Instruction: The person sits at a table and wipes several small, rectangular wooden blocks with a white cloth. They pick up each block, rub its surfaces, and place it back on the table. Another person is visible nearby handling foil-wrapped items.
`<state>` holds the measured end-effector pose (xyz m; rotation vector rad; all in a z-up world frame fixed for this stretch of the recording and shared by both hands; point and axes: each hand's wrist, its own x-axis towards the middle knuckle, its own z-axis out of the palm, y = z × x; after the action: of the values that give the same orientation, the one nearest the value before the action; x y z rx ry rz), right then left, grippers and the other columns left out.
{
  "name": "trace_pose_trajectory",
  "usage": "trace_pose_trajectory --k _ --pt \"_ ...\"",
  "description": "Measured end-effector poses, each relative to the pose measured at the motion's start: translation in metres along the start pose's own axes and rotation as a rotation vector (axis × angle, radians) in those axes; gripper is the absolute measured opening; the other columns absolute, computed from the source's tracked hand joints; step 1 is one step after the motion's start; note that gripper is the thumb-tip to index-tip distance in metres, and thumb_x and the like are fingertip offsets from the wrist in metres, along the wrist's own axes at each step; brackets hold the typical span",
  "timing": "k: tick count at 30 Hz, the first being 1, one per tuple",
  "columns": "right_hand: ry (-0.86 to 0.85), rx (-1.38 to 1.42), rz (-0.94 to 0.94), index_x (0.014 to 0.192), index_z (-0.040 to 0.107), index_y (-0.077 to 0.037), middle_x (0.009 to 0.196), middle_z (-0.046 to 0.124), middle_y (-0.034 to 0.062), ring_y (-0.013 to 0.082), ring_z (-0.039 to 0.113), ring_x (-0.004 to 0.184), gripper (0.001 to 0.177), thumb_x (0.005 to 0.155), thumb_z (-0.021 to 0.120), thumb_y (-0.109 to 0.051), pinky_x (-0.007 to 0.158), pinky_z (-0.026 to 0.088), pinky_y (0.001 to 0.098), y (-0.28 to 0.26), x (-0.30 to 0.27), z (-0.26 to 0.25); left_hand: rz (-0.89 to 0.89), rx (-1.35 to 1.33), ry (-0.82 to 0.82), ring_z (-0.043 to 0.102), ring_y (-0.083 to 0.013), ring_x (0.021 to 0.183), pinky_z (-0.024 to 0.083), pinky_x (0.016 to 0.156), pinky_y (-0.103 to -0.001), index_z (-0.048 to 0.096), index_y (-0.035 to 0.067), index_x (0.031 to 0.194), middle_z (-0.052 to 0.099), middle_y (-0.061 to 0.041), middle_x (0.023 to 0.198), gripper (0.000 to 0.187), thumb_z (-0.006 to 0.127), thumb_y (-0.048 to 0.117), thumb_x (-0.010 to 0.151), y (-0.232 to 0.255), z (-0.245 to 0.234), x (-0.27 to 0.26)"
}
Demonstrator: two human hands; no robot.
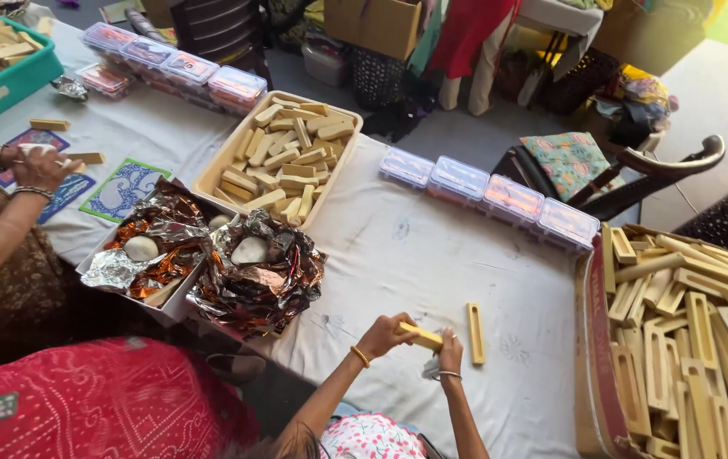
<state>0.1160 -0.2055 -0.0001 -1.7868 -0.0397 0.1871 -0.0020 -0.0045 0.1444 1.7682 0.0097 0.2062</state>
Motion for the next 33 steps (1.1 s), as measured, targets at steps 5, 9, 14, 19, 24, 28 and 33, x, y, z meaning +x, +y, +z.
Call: trace_pose_trajectory --k 5,9,14,19,24,28,33 --pt "-0.172 0.425 0.393 0.099 0.066 -0.005 0.065 0.056 0.002 0.0134 0.051 0.051 0.054 0.105 0.048 -0.055 0.046 0.041 0.0305 0.026 -0.012 0.001 -0.146 0.108 0.111 0.079 -0.0161 0.073 0.061 0.065 -0.028 0.074 0.01 0.104 0.08 -0.006 0.082 0.039 0.073 0.047 0.093 0.01 0.01 -0.009" --pt "-0.268 0.696 0.544 0.092 0.061 -0.009 0.06 0.052 0.0025 0.0147 0.05 0.043 0.056 0.104 0.047 -0.063 0.039 0.041 0.03 0.077 -0.013 0.027 0.295 0.2 0.228 0.069 -0.0245 0.075 0.058 0.065 -0.036 0.074 0.006 0.114 0.07 -0.013 0.095 0.043 0.077 0.043 0.092 -0.038 0.036 -0.014" --pt "-0.183 0.121 0.235 0.109 0.07 -0.01 0.083 0.071 0.0051 0.0199 0.064 0.064 0.051 0.106 0.042 -0.052 0.059 0.05 0.032 -0.002 -0.041 0.027 -0.155 0.068 0.476 0.068 -0.0243 0.082 0.056 0.072 -0.04 0.073 0.007 0.113 0.073 -0.013 0.091 0.038 0.069 0.041 0.098 -0.114 0.054 -0.004" --pt "-0.101 -0.23 -0.385 0.138 0.063 -0.013 0.14 0.058 0.0103 0.0262 0.069 0.1 0.044 0.106 0.042 -0.035 0.082 0.056 0.0377 -0.119 -0.076 0.029 -0.657 -0.095 0.191 0.076 -0.0262 0.078 0.06 0.069 -0.039 0.06 0.006 0.117 0.077 -0.018 0.091 0.039 0.057 0.039 0.097 -0.083 0.042 -0.005" --pt "-0.117 -0.811 -0.901 0.137 0.067 -0.015 0.164 0.033 0.0112 0.042 0.034 0.148 0.041 0.1 0.05 -0.026 0.11 0.024 0.0634 -0.101 -0.047 0.063 -0.392 0.2 -0.061 0.078 -0.0329 0.078 0.063 0.074 -0.044 0.064 0.002 0.108 0.076 -0.023 0.084 0.034 0.054 0.033 0.1 -0.079 0.037 -0.006" --pt "-0.037 -0.782 -0.774 0.121 0.073 -0.016 0.155 0.045 0.0094 0.0363 0.043 0.142 0.034 0.098 0.052 -0.03 0.113 0.026 0.063 -0.085 -0.003 0.052 -0.143 0.46 0.042 0.066 -0.0459 0.084 0.055 0.075 -0.055 0.06 0.001 0.102 0.069 -0.026 0.084 0.031 0.069 0.028 0.091 -0.066 0.037 -0.02" --pt "-0.462 0.218 0.041 0.083 0.069 -0.006 0.088 0.074 0.0134 0.027 0.07 0.086 0.043 0.107 0.051 -0.037 0.085 0.055 0.0447 -0.059 0.039 0.039 -0.009 0.483 0.003 0.068 -0.0397 0.076 0.054 0.067 -0.049 0.064 0.005 0.1 0.071 -0.02 0.08 0.031 0.068 0.036 0.102 -0.082 0.032 -0.025"
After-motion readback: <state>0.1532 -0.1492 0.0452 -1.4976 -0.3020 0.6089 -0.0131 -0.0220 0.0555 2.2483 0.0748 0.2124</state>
